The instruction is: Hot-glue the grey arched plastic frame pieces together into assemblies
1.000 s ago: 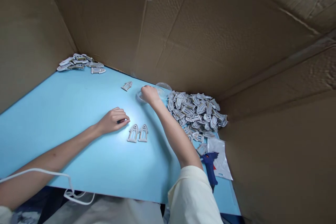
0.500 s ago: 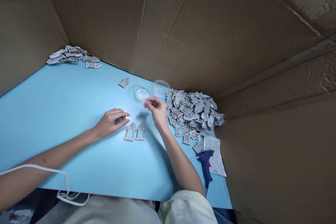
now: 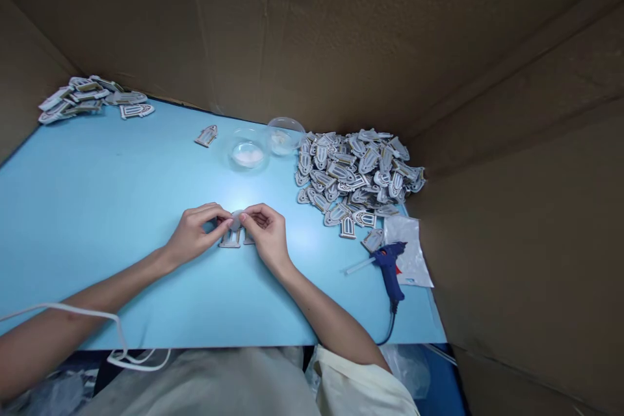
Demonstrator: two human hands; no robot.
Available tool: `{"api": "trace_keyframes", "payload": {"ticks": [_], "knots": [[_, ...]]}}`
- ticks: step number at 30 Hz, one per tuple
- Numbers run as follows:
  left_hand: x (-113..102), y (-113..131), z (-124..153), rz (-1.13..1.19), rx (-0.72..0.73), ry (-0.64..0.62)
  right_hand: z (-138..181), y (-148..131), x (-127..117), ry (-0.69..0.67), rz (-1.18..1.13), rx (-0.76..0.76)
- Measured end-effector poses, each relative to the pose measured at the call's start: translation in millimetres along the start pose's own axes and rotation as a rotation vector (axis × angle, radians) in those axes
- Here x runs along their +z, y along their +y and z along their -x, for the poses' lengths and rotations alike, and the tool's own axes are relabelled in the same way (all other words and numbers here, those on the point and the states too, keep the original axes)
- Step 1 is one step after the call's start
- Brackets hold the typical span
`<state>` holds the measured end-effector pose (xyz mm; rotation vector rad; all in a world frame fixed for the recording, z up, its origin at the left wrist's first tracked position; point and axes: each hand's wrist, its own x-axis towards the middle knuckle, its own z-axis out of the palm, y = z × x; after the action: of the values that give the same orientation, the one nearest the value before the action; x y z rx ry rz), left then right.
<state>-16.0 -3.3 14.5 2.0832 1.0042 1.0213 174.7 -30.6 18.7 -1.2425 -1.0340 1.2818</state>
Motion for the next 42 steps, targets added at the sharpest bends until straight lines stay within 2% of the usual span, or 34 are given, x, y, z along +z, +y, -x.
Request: {"api": "trace_keyframes", "payload": {"ticks": [5,10,13,17,22,27,33,35,38,42], "knots": [[-3,4,-2,0.045,0.061,-0.025,-1,-9,-8,0.002,0.042,-0.052],[-15,-3,-4,0.079,0.133,-0.014,-5,-15,-37,0.061,0.176,-0.164],[-22,-8,-4,0.105,0.226,-0.149,-1,-6,-50,0.016,0.297,-0.188],[-21,-4,-1,0.076,0.363,-0.354,6,11,-50,-0.054,0.421,-0.234],[-17,-1,-1,0.031,0.443,-0.434,5,20,-45,-0.129,0.556,-0.314],[-18,-6,-3,0.028,0.442,-0.448,3,21,-45,-0.173,0.565,-0.417],[-16,-5,-2,0.038,0.433,-0.447,3,23,-43,-0.178,0.589,-0.445],[-14,-5,-2,0.032,0.435,-0.403,4,21,-43,-0.144,0.583,-0.463],[-11,-5,-1,0.031,0.379,-0.258,6,15,-43,-0.100,0.499,-0.468],[-7,-2,-1,0.068,0.308,-0.128,10,6,-36,-0.201,0.362,-0.472]]}}
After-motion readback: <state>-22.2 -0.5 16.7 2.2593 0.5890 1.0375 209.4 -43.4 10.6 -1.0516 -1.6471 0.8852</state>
